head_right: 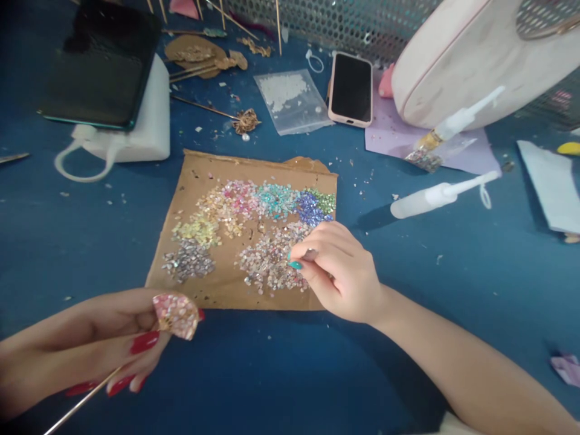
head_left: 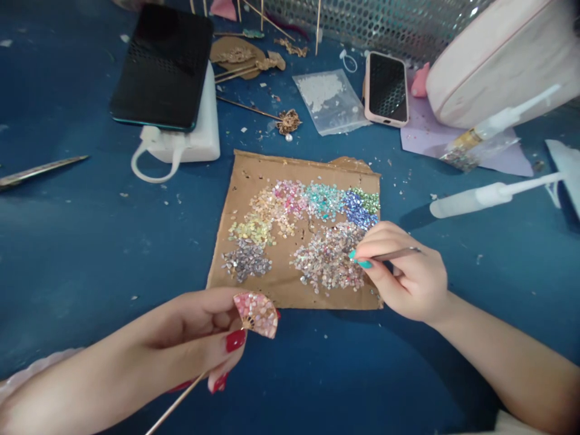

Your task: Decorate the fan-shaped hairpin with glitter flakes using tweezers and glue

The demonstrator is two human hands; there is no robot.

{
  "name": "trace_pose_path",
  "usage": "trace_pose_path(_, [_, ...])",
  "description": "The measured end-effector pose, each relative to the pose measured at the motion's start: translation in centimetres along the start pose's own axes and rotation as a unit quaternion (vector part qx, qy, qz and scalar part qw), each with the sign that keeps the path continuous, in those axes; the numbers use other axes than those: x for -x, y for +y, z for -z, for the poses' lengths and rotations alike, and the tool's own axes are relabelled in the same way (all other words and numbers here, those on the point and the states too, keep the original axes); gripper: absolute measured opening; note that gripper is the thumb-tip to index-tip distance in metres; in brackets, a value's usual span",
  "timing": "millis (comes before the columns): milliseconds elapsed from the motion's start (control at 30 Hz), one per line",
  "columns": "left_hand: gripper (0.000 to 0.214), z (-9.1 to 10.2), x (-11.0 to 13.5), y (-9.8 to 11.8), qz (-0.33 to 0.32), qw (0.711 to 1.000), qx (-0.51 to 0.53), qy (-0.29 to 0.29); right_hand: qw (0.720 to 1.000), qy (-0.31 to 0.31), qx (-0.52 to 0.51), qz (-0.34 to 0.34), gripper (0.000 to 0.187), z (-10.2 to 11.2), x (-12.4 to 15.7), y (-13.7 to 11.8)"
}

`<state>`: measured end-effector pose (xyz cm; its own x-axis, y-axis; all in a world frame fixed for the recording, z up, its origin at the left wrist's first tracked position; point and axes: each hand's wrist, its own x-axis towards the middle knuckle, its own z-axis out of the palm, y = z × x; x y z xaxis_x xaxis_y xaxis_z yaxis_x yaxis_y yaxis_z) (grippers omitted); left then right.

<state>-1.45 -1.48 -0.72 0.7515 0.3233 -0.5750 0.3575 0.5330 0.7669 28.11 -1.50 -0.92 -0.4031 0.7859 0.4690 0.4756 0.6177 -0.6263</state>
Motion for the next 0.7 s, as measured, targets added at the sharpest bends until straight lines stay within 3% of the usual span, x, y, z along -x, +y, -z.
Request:
trace_pose_path(133, [0.023,-0.02,0.02,0.76,0.024,1.000,0.019,0.003,1.000,-0.007,0.001,-0.005,0.013,0.02,0.06,0.03])
trace_pose_path(700, [0.015,-0.07,-0.29,0.73,-0.010,1.000,0.010,0.010,1.000,0.003,-0.012,0.015,0.013,-0.01,0.15,0.30])
